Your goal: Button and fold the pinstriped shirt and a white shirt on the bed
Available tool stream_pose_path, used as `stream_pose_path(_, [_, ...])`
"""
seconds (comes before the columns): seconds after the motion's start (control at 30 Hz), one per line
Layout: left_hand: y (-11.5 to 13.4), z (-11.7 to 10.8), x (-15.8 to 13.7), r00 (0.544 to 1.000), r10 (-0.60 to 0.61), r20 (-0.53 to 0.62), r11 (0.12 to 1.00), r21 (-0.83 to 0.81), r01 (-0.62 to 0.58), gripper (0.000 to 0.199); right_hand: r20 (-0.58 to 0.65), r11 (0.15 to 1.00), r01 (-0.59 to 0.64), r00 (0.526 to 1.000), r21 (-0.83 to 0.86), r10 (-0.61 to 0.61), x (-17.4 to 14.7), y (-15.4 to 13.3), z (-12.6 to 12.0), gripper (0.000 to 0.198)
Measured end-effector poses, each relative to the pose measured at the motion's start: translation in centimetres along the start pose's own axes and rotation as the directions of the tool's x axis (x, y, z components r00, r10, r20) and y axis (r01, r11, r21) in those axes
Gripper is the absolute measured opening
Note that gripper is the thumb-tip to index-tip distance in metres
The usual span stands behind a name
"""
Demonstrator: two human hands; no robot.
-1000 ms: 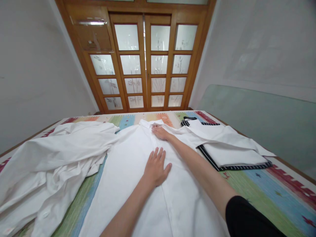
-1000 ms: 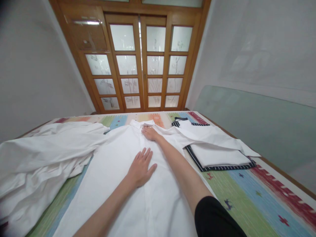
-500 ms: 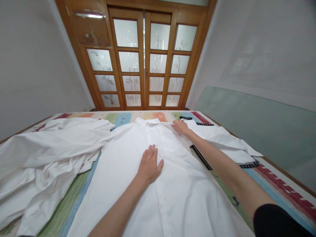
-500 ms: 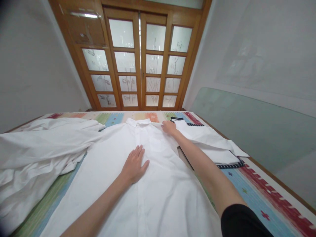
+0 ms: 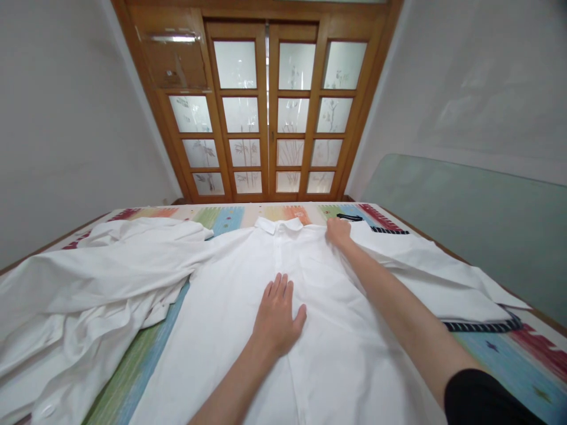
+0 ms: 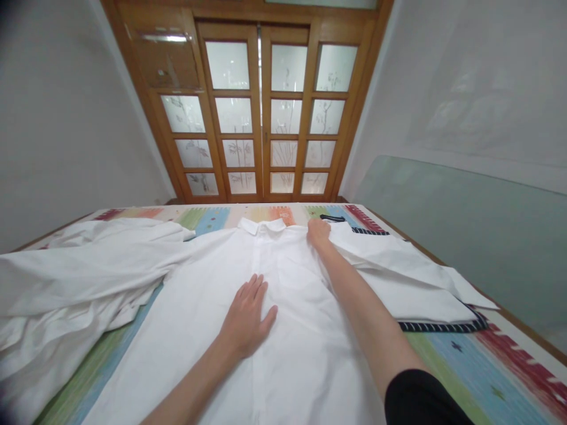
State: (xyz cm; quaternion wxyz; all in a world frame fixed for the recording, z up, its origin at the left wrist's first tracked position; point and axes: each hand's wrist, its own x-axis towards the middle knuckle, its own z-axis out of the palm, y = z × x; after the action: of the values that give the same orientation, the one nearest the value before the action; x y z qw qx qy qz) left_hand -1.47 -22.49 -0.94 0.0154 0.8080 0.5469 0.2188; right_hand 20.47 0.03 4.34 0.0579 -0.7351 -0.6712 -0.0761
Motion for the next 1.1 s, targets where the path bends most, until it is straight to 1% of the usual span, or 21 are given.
stream_pose_path(0.07, [0.1,-0.1,0.0,1.000,-0.007,0.007,1.000,-0.009,0.007,0.052,-0.068,0.999,0.029,0.997,-0.017,-0.030,0.6,-0.8,0.1,0.038])
stream_pose_path(0.13, [0.2,-0.3,0.0,1.000,-0.014,0.017,1.000,-0.018,0.014,0.053,-0.081,0.996,0.089,0.993,0.003,-0.089,1.3,-1.9,0.1,0.036])
stream_pose_path(0.2, [0.2,-0.5,0.1,0.999,-0.019,0.035,0.999,-0.025,0.020,0.054,-0.033,0.989,0.135,0.991,0.064,-0.133,2.0,-3.1,0.1,0.034])
stream_pose_path(0.3, [0.3,-0.6,0.1,0.998,-0.030,0.060,0.999,-0.032,0.032,0.055,0.064,0.974,0.165,0.982,0.153,-0.177,2.7,-4.8,0.5,0.031])
stream_pose_path(0.4, [0.3,-0.5,0.1,0.998,-0.036,0.058,0.998,-0.042,0.038,0.055,0.067,0.967,0.177,0.979,0.184,-0.192,3.1,-5.8,1.0,0.027])
stream_pose_path(0.53, [0.3,-0.4,0.0,0.998,-0.037,0.051,0.998,-0.054,0.040,0.054,0.050,0.962,0.145,0.986,0.231,-0.160,3.6,-6.3,1.8,0.025])
stream_pose_path(0.67, [0.3,-0.4,0.0,0.997,-0.042,0.064,0.997,-0.062,0.046,0.056,0.032,0.946,0.125,0.989,0.299,-0.141,4.0,-6.9,2.6,0.029])
stream_pose_path(0.8, [0.3,-0.4,0.0,0.997,-0.039,0.060,0.997,-0.066,0.043,0.056,-0.061,0.934,0.094,0.995,0.345,-0.078,4.4,-7.7,3.8,0.032])
stream_pose_path(0.9, [0.4,-0.4,-0.1,0.998,-0.043,0.053,0.997,-0.062,0.046,0.056,-0.126,0.926,0.059,0.992,0.374,-0.012,4.9,-7.8,4.6,0.029])
stream_pose_path(0.97, [0.4,-0.5,-0.1,0.998,-0.041,0.053,0.997,-0.059,0.044,0.057,-0.134,0.893,0.045,0.991,0.448,0.018,5.3,-7.7,4.9,0.027])
stream_pose_path(1.03, [0.4,-0.5,-0.1,0.998,-0.039,0.057,0.997,-0.057,0.042,0.057,-0.140,0.823,0.047,0.989,0.566,0.040,5.6,-7.4,5.2,0.029])
stream_pose_path(1.1, [0.4,-0.5,-0.1,0.997,-0.041,0.060,0.997,-0.058,0.044,0.057,-0.184,0.742,0.087,0.982,0.665,0.049,5.9,-6.9,5.4,0.035])
